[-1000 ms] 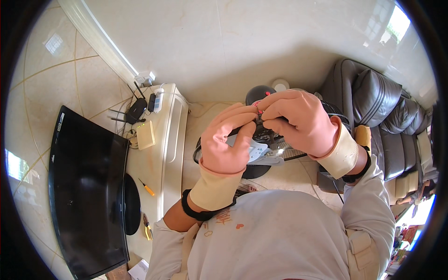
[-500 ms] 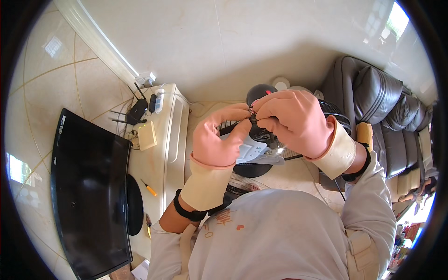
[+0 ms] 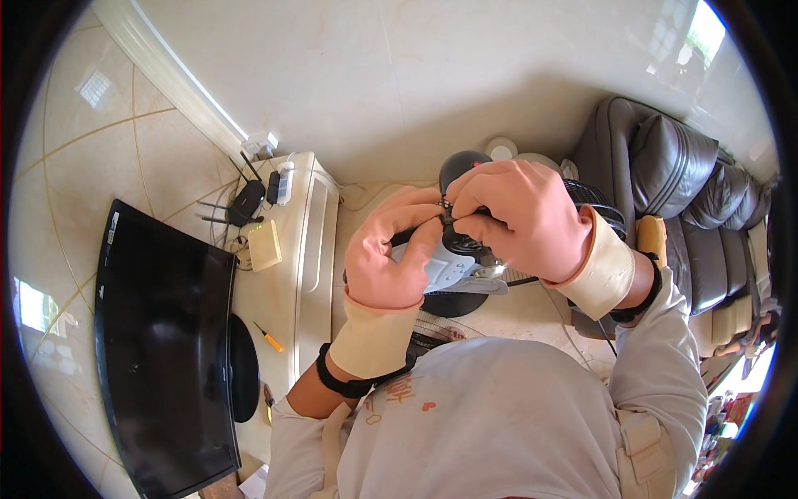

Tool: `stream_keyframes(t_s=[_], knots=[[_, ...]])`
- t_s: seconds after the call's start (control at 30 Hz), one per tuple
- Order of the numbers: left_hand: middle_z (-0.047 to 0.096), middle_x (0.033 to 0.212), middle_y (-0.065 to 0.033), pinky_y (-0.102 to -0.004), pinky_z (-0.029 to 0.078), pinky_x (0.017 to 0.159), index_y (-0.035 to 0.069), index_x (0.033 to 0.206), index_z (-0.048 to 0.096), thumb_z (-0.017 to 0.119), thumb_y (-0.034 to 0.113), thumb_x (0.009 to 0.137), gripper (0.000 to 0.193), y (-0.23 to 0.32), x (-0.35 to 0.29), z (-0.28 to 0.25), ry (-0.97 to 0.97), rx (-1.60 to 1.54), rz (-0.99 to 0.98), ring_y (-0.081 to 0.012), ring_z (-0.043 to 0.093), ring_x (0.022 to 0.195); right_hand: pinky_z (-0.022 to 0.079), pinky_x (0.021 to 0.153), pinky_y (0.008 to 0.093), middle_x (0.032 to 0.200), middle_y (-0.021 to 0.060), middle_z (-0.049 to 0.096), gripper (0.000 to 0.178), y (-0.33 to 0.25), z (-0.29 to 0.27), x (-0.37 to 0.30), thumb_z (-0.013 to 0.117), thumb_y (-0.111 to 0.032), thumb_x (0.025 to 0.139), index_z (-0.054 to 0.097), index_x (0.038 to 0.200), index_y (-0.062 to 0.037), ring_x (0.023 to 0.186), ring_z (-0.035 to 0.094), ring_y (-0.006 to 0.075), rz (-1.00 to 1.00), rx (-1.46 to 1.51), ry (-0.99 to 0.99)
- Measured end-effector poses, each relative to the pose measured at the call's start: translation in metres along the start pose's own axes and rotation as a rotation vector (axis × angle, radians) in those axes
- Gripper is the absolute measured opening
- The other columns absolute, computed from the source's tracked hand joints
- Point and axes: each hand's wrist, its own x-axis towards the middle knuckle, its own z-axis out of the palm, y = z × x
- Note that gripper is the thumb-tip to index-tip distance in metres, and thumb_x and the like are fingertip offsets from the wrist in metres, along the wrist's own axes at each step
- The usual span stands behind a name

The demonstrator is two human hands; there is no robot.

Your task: The person removes the guard rim from a fan, loosens its fastener with a screwdriver, takes off the rubber gloves, and separates the ends of the rim ring by hand.

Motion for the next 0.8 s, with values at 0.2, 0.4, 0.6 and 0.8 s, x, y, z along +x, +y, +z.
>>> stream_keyframes(t_s=[0.2,0.4,0.6,0.8], knots=[[0.073,0.102,-0.0161,-0.0351,0.052,0.085,-0.003,0.094,0.067,0.066,-0.008,0.084,0.011,-0.006,-0.003,0.006,0.051,0.168,0.168,-0.0255,0.065,0.092,0.052,0.067,0.0370,0.088,0.0092,0.071,0.014,0.006,-0.004,0.002,0.077,-0.002,0.071,0.066,0.079,-0.0039,0.076,0.065,0.0285,0.012,0.096,-0.010],[0.072,0.097,-0.0154,-0.0362,0.051,0.078,-0.003,0.091,0.065,0.065,-0.001,0.086,0.005,-0.007,0.003,0.007,0.015,0.180,0.256,-0.0261,0.061,0.081,0.051,0.067,0.0362,0.087,0.0080,0.071,0.014,0.006,-0.005,0.003,0.076,0.000,0.071,0.067,0.081,-0.0037,0.075,0.063,0.0276,0.118,0.184,-0.030],[0.072,0.100,-0.0157,-0.0359,0.050,0.081,-0.003,0.092,0.066,0.065,-0.001,0.086,0.006,-0.002,0.000,0.006,-0.008,0.157,0.201,-0.0269,0.061,0.083,0.050,0.067,0.0373,0.088,0.0091,0.072,0.013,0.014,-0.003,0.003,0.077,-0.002,0.073,0.067,0.082,-0.0022,0.074,0.063,0.0295,-0.047,0.151,-0.020],[0.073,0.106,-0.0160,-0.0356,0.050,0.090,-0.003,0.095,0.068,0.064,-0.008,0.083,0.013,0.001,-0.001,0.004,-0.008,0.164,0.166,-0.0285,0.066,0.096,0.052,0.068,0.0435,0.083,0.0108,0.068,0.014,0.012,-0.001,0.002,0.075,-0.010,0.076,0.069,0.087,-0.0063,0.081,0.064,0.0353,-0.024,0.106,-0.023]])
